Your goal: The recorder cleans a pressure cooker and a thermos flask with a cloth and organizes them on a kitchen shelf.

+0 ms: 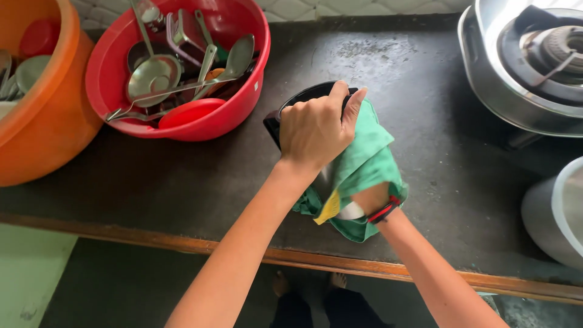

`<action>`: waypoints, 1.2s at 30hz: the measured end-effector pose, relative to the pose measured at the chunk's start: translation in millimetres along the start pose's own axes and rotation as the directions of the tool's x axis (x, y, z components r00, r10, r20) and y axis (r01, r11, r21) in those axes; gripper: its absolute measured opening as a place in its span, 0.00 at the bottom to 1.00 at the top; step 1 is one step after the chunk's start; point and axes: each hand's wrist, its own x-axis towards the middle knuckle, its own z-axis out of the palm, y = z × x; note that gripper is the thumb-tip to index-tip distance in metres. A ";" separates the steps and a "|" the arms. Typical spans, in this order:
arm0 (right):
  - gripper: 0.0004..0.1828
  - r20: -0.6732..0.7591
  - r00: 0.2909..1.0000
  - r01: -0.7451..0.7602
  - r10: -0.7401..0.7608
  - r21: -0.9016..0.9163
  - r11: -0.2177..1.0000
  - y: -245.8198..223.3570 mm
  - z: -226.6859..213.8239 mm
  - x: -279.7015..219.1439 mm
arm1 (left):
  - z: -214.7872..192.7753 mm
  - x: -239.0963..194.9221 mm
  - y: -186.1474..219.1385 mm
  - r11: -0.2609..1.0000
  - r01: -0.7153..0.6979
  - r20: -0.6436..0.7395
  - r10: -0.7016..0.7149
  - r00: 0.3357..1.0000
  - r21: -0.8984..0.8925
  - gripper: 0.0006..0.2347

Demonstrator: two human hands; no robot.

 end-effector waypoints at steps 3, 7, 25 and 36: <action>0.14 0.038 0.999 0.040 -0.037 -0.069 0.997 9.2 3.8 -8.0 | -5.1 -3.8 -3.6 0.998 -0.002 -0.031 0.004 1.000 0.065 0.18; 0.24 -0.038 0.971 0.235 -0.236 -0.022 0.972 -17.5 -12.7 -29.4 | -4.6 -5.8 -5.3 0.999 0.044 -0.098 -0.046 0.994 -0.025 0.18; 0.20 -0.049 0.972 0.228 -0.230 -0.033 0.973 -61.0 -14.9 32.2 | -13.5 -10.0 -15.4 0.992 -0.077 -0.061 0.071 0.996 -0.097 0.22; 0.21 -0.085 0.986 -0.100 0.141 0.367 0.925 -78.0 -10.6 -34.2 | -15.5 -9.5 -10.3 0.978 -0.136 -0.171 0.109 0.979 -0.160 0.20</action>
